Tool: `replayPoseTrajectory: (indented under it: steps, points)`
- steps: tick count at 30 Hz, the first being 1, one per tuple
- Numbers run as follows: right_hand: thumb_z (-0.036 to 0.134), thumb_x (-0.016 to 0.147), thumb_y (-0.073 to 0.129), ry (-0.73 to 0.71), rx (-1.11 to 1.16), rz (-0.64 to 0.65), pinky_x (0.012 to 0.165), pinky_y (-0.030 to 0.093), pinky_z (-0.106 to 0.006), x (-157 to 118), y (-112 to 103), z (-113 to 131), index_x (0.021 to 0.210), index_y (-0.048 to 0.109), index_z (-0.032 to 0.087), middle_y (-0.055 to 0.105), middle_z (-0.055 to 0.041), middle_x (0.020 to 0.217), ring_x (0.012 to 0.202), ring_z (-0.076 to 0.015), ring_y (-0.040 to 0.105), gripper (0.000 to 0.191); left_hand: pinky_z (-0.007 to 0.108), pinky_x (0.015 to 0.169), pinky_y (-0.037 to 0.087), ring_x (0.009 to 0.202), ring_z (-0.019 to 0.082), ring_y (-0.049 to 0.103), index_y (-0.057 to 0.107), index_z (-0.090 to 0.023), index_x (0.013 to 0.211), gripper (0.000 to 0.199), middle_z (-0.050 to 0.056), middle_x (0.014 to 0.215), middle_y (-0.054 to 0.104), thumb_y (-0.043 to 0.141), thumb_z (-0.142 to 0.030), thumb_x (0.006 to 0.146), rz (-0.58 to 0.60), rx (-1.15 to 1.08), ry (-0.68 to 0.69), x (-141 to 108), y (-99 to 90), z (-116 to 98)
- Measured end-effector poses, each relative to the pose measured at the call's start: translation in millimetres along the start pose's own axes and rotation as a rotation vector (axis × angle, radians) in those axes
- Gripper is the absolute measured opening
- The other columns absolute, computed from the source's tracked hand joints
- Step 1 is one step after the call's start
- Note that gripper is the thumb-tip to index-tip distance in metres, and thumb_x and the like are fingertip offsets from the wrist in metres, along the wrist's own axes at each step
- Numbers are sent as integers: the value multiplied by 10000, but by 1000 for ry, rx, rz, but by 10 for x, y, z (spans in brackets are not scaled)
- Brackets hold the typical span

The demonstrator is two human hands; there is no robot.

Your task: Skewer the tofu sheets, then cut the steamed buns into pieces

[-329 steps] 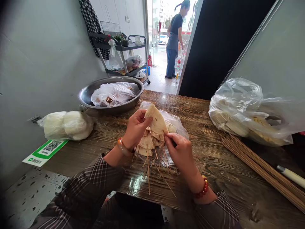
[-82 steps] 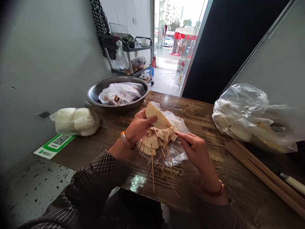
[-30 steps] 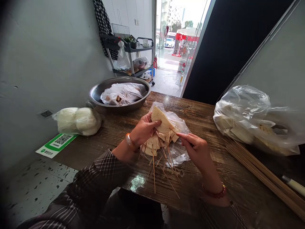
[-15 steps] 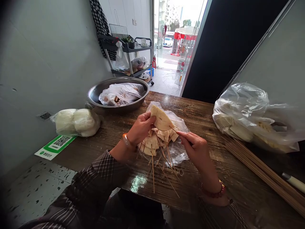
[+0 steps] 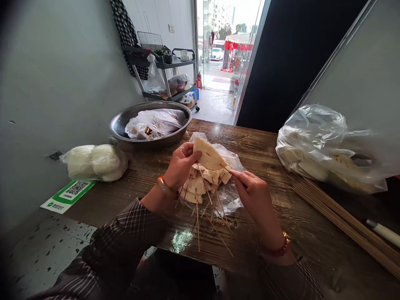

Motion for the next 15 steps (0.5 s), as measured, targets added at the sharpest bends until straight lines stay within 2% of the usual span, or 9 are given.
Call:
replayPoseTrajectory:
  steps: [5,10,15]
  points:
    - [285,989,519,-43,-91,-19,786,522,-308,-1,-20,60,1150,736,242,757,-44,1041,904,-189,699,273,220,653,455,684,97,571,612,-150,812,245,-5,754,645,785,-234,660,-17,122,53,11,-11,-41]
    - [297,1002,480,-33,-230,-13,717,511,-317,-17,19,66,1185,726,225,750,-59,960,805,-198,692,316,222,617,429,641,97,539,624,-159,771,181,-26,682,613,764,-210,668,20,256,73,-11,47,-27]
    - [296,996,490,-18,-133,-33,798,534,-334,-12,20,44,1171,727,247,760,-60,1041,884,-205,708,298,228,644,459,674,105,568,635,-160,804,203,-13,726,640,773,-243,679,35,181,21,-47,90,6]
Point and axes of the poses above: each hand's wrist, its own x-axis towards the middle knuckle, its own y-axis out of the palm, z = x × y, the point moved 9 cm from there along x, towards the middle knuckle
